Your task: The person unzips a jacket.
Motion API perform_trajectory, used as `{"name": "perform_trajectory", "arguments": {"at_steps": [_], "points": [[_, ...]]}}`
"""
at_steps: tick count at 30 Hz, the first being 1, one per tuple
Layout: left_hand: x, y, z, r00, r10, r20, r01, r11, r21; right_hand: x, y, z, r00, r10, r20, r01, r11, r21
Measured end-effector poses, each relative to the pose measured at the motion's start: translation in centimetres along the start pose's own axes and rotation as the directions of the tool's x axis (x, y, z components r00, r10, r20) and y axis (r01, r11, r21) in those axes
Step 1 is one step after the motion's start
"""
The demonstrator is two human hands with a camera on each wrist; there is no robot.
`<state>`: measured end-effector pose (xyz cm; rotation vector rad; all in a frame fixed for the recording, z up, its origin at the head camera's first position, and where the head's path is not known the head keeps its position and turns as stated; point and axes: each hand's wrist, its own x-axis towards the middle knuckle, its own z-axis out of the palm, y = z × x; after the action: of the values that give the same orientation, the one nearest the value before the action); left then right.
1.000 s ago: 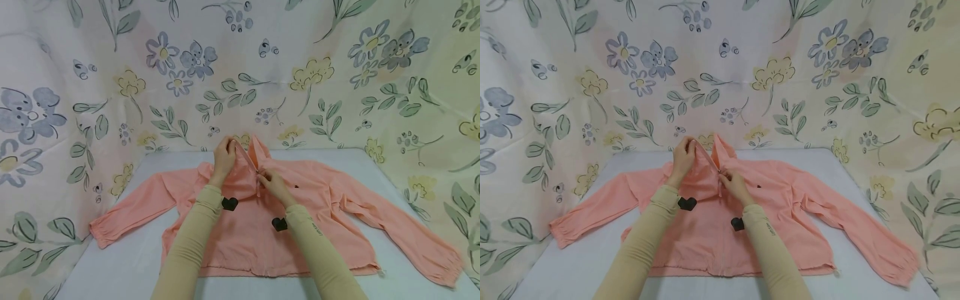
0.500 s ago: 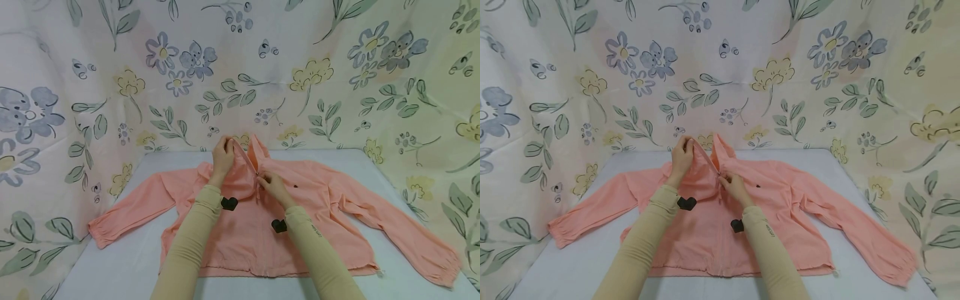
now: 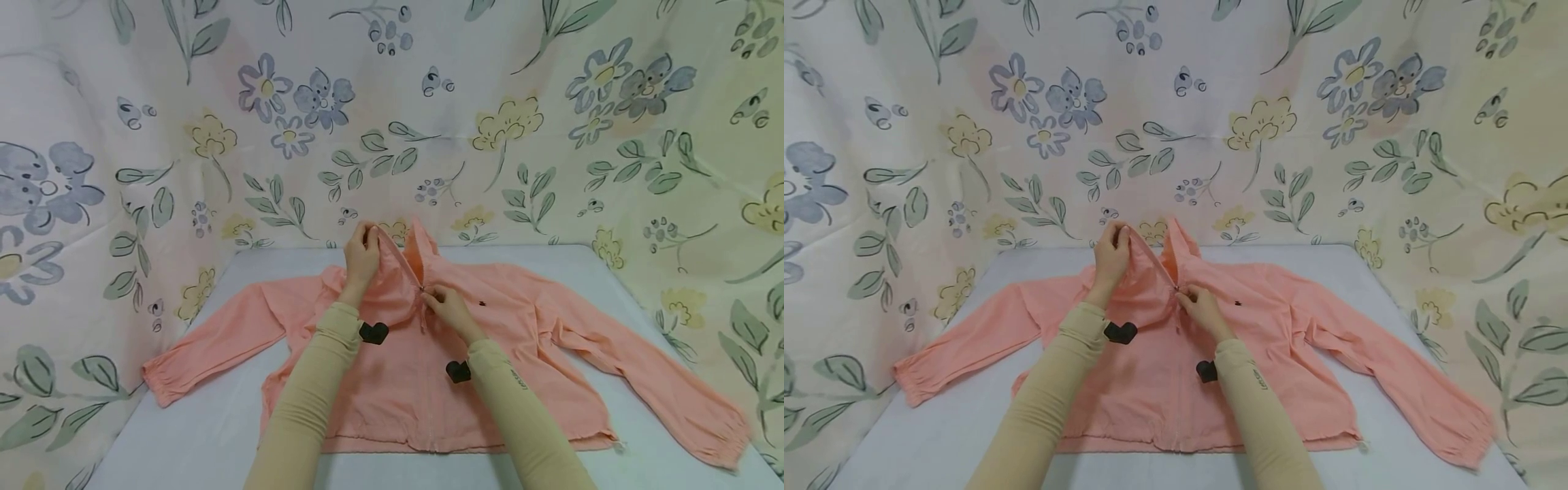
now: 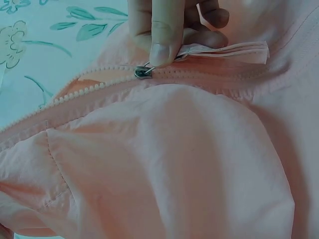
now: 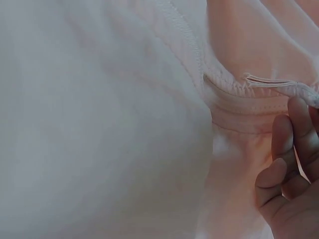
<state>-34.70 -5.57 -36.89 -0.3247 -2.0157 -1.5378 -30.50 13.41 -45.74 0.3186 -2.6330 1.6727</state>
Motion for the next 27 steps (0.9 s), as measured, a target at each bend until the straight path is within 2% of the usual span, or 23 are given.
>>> {"name": "perform_trajectory", "arguments": {"at_steps": [5, 12, 18, 23, 27], "points": [[-0.07, -0.08, 0.02, 1.0, -0.025, -0.003, 0.025, 1.0, -0.007, -0.22, 0.04, 0.04, 1.0, -0.007, 0.009, 0.007, 1.0, -0.012], [-0.09, 0.16, -0.16, 0.999, -0.052, -0.014, 0.052, 0.998, -0.028, -0.5, 0.32, 0.15, 1.0, -0.008, 0.019, 0.007, 1.0, 0.025], [0.01, 0.13, -0.25, 0.999, -0.043, -0.028, 0.042, 0.999, -0.033, -0.63, 0.53, 0.15, 0.999, -0.029, 0.019, 0.029, 0.999, -0.04], [0.03, 0.08, -0.23, 0.997, -0.068, -0.024, 0.068, 0.997, -0.02, -0.72, 0.7, 0.25, 0.998, -0.058, 0.031, 0.06, 0.996, -0.068], [0.23, 0.1, -0.33, 0.996, -0.085, -0.034, 0.085, 0.996, -0.006, -0.84, 0.97, 0.35, 0.997, -0.034, 0.063, 0.039, 0.996, -0.078]]}}
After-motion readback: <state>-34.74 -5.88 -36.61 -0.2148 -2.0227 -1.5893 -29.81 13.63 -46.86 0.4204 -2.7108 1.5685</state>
